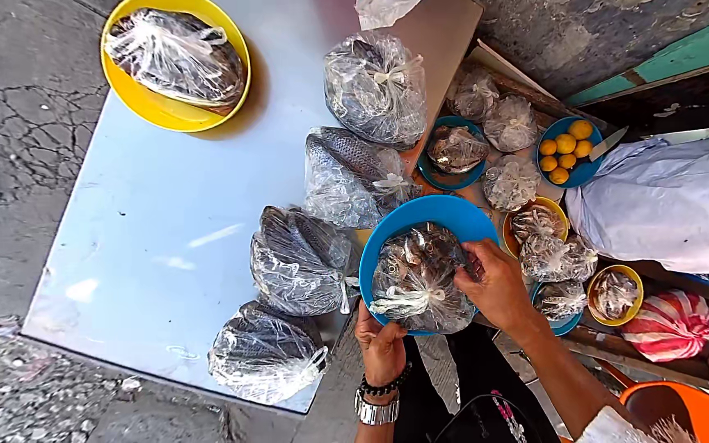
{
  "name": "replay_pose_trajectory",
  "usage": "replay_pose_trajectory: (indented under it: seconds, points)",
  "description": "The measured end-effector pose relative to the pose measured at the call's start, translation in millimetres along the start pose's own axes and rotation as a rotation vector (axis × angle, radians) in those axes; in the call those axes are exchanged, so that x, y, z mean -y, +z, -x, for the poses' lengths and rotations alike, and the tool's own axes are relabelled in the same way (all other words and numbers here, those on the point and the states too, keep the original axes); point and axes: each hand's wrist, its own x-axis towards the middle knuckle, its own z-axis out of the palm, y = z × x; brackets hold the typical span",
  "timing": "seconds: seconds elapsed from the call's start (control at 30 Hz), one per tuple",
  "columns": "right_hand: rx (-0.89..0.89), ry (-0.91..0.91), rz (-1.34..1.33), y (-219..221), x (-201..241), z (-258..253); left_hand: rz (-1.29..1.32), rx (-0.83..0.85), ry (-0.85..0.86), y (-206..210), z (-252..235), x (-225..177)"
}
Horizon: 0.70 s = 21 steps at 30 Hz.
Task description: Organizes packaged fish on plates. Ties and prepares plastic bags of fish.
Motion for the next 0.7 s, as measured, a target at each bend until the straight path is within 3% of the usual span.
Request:
replay_pose_trajectory:
  seconds: [0.3, 0.53, 0.7]
  points:
    - [0.21, 0.323, -0.844, -19.8, -8.3, -2.7, -0.009, -0.04, -0.024, -7.2, -1.3, 1.0]
    - [0.27, 0.322, -1.045, -24.0, -17.5, -1.4, -0.006, -0.037, -0.01, -7.3, -1.5, 0.2]
    - [0.23, 0.322, -0.961, -21.9, -14.9, -3.8, 0.01, -0.021, 0.005, -7.2, -1.4, 1.1]
